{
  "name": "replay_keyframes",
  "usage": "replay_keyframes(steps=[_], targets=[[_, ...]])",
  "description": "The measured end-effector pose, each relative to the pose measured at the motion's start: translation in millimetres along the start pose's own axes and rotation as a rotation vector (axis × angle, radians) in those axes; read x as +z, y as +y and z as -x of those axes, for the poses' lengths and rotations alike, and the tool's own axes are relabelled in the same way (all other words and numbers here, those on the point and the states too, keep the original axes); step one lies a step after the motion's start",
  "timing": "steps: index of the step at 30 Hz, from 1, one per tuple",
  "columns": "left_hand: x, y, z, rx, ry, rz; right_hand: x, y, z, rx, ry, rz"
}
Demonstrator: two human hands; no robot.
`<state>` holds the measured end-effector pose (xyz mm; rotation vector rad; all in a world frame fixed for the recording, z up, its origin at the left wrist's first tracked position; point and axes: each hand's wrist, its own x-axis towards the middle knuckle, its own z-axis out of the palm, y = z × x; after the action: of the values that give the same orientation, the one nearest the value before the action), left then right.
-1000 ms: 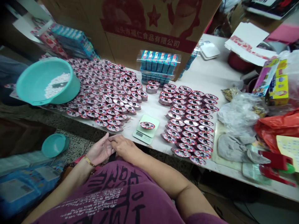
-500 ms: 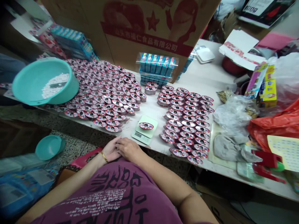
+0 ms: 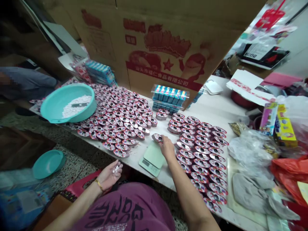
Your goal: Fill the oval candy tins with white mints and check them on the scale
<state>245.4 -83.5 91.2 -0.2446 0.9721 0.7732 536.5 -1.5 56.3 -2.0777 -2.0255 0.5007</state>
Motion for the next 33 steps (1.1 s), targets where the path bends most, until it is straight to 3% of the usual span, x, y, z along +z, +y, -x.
replay_keyframes(steps=[4, 7, 10, 14, 20, 24, 28, 31, 33], targets=[[-8.5, 9, 3, 0.062, 0.108, 0.018, 15, -10, -56, 0.11, 0.009, -0.025], [-14.9, 12, 5, 0.075, 0.156, 0.034, 30, -15, -82, 0.013, 0.004, -0.14], [-20.1, 13, 6, 0.094, 0.194, 0.057, 28, -5, -96, -0.04, 0.106, -0.168], [-19.7, 14, 9, 0.112, 0.226, 0.089, 6, 16, -124, 0.052, 0.225, 0.111], [-12.3, 14, 21, 0.145, 0.241, 0.086, -8, 14, -163, -0.011, 0.111, 0.4], [-8.2, 14, 22, 0.134, 0.169, 0.049, -26, 18, -128, -0.041, 0.172, 0.363], [6.5, 10, 8, 0.084, 0.011, 0.005, -40, 17, -39, -0.125, 0.226, 0.258], [22.9, 5, -4, 0.038, -0.103, -0.04, -28, 1, 25, -0.236, 0.09, 0.211], [32.0, 0, -10, 0.021, -0.139, -0.064, -13, -11, 53, -0.271, -0.032, 0.197]])
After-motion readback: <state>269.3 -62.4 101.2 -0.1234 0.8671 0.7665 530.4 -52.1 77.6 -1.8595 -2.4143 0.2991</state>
